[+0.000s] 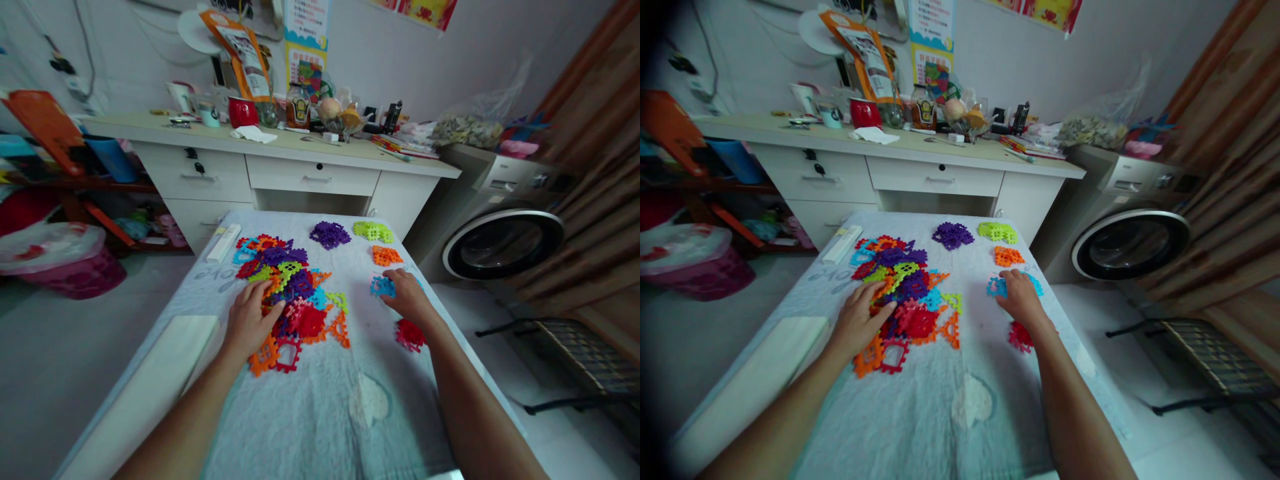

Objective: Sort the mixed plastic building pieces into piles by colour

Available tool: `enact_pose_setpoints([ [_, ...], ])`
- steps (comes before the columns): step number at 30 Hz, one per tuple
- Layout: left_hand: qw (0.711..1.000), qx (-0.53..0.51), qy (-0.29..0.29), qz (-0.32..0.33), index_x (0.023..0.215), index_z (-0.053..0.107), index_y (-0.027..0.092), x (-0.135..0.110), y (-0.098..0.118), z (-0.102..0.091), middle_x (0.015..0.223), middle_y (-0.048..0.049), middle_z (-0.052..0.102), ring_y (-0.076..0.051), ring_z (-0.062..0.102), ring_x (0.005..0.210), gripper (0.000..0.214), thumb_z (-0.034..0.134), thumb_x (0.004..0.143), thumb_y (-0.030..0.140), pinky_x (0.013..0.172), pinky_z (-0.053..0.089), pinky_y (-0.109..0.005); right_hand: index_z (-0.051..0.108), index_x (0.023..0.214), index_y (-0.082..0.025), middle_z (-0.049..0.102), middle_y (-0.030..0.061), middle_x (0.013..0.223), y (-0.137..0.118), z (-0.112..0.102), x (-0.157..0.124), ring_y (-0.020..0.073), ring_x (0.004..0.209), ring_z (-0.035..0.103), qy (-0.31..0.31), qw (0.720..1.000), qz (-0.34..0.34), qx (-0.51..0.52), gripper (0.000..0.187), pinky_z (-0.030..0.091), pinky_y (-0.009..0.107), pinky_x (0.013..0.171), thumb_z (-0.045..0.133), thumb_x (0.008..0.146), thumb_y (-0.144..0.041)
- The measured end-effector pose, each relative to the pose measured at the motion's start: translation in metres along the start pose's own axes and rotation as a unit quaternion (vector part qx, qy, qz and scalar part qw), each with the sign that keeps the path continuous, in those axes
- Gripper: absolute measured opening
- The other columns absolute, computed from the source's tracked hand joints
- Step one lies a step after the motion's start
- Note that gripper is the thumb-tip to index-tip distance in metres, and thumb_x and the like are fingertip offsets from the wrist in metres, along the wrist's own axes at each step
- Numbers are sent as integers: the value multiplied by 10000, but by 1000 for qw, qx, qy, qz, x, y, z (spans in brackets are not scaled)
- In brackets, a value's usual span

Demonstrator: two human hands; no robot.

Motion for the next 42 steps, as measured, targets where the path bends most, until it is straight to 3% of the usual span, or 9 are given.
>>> enact_pose_setpoints([
  [4,1000,5,-5,2,1255,535,197,0,1,0,1289,-119,552,-297,531,1209,487,509,875,501,1063,419,-491,598,1236,-149,634,130,1157,14,4,-7,270,1068,558,25,999,42,-25,456,383,359,934,626,792,-248],
  [16,1000,0,-2,4,1248,538,215,1,1,0,1276,-111,559,-293,535,1196,475,513,873,506,1063,418,-495,654,1201,-185,622,155,1165,15,7,-3,313,1045,518,95,982,155,-45,421,375,412,871,600,856,-420],
  [23,1000,5,-7,7,1254,536,191,1,-1,1,1279,-122,554,-296,529,1205,493,504,880,510,1067,417,-485,701,1150,-177,607,171,1161,16,15,-2,339,1063,484,78,984,154,-44,411,367,454,881,556,894,-464],
  [28,1000,4,-1,9,1255,538,199,1,-1,1,1272,-117,561,-296,531,1203,489,513,877,507,1063,420,-491,701,1153,-171,581,166,1202,11,11,-6,337,1070,470,101,983,152,-27,421,363,453,894,548,897,-468],
  [32,1000,4,-2,9,1253,538,191,0,1,0,1267,-121,564,-294,536,1195,491,514,879,508,1061,422,-488,697,1126,-183,586,145,1193,-2,7,-8,321,1079,468,132,985,110,17,356,360,443,908,540,904,-412],
  [35,1000,4,-2,7,1243,539,192,0,2,-1,1270,-120,561,-292,537,1195,478,520,875,496,1066,419,-486,691,1096,-182,604,125,1165,-21,8,-9,286,1075,487,138,988,28,71,299,358,419,940,541,906,-356],
  [39,1000,6,-4,4,1247,537,202,0,1,-1,1285,-117,556,-292,533,1206,465,521,875,481,1067,420,-484,682,1089,-193,619,104,1153,-56,15,-13,251,1063,503,69,984,-96,131,263,356,399,966,572,895,-333],
  [42,1000,5,-5,4,1253,537,196,0,1,0,1289,-120,553,-294,533,1206,474,513,880,487,1067,419,-483,657,1168,-194,605,105,1198,-77,21,-17,248,1085,495,13,981,-142,132,322,352,398,984,577,900,-354],
])
Point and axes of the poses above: each hand's wrist, its own x-axis towards the middle knuckle, its own z-axis out of the palm, y = z × x, the point moved 2 cm from there along x, towards the middle knuckle
